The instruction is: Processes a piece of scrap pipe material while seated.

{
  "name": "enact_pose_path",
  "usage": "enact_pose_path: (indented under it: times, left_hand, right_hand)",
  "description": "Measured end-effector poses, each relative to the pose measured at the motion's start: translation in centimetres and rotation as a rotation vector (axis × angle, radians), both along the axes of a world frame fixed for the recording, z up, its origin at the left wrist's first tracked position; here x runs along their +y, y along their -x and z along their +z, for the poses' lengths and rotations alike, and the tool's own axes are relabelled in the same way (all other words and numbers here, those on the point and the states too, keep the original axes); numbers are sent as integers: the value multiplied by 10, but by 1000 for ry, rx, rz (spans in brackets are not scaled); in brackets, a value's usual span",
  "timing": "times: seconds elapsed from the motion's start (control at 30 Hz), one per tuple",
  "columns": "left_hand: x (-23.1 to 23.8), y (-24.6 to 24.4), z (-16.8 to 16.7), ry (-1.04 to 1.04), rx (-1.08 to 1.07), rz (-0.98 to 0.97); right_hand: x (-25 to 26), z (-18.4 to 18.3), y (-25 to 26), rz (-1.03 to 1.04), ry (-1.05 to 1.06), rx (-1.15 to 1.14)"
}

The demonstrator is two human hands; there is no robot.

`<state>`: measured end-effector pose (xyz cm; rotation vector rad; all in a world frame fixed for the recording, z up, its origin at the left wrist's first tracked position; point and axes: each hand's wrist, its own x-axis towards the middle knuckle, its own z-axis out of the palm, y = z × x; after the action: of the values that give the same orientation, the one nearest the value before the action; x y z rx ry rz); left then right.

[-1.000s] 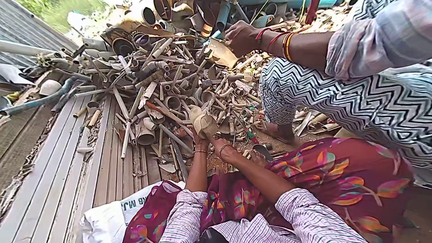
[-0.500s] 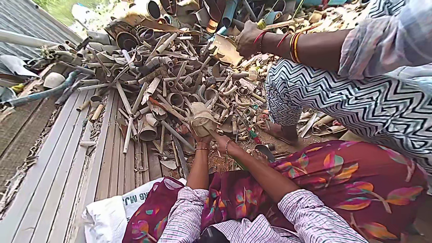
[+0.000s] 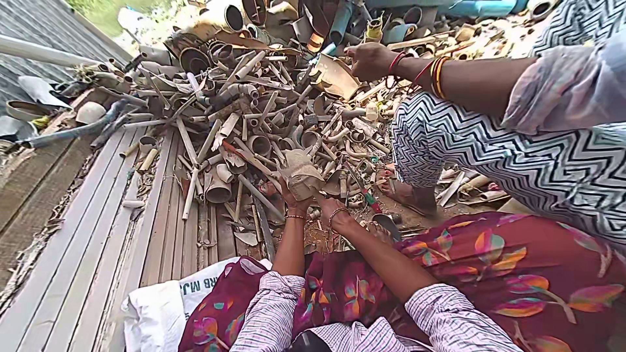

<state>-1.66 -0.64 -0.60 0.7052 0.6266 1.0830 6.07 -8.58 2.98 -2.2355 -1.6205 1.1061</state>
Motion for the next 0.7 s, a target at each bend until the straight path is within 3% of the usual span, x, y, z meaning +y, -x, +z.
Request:
enact_pose_path:
  times: [0.07,0.17,0.27,0.37,0.4,0.5,0.7]
  left_hand:
    - [17,1,-20,-3,-216,-98]
    - [36,3,-36,72,-340,-187]
    - [29,-2,-28,110,-272,-101]
    - [1,-5,9,-32,57,-44]
    - [3,-5,9,-18,61,-55]
    - [34,2,-27,53,-223,-162]
    - [26,-8,-22,154,-214,-78]
  right_hand:
    - [0,2,0,4,3,-40]
    - [0,3,-2,-2,19,-44]
    - [3,0,-4,-37,25,-52]
    - [3,2,-6,-87,29,-62]
    - [3,3,-7,-93,28,-69]
    - [2,0,-8,-105,20,-70]
    - [4,-11,-9,-132,39,-70]
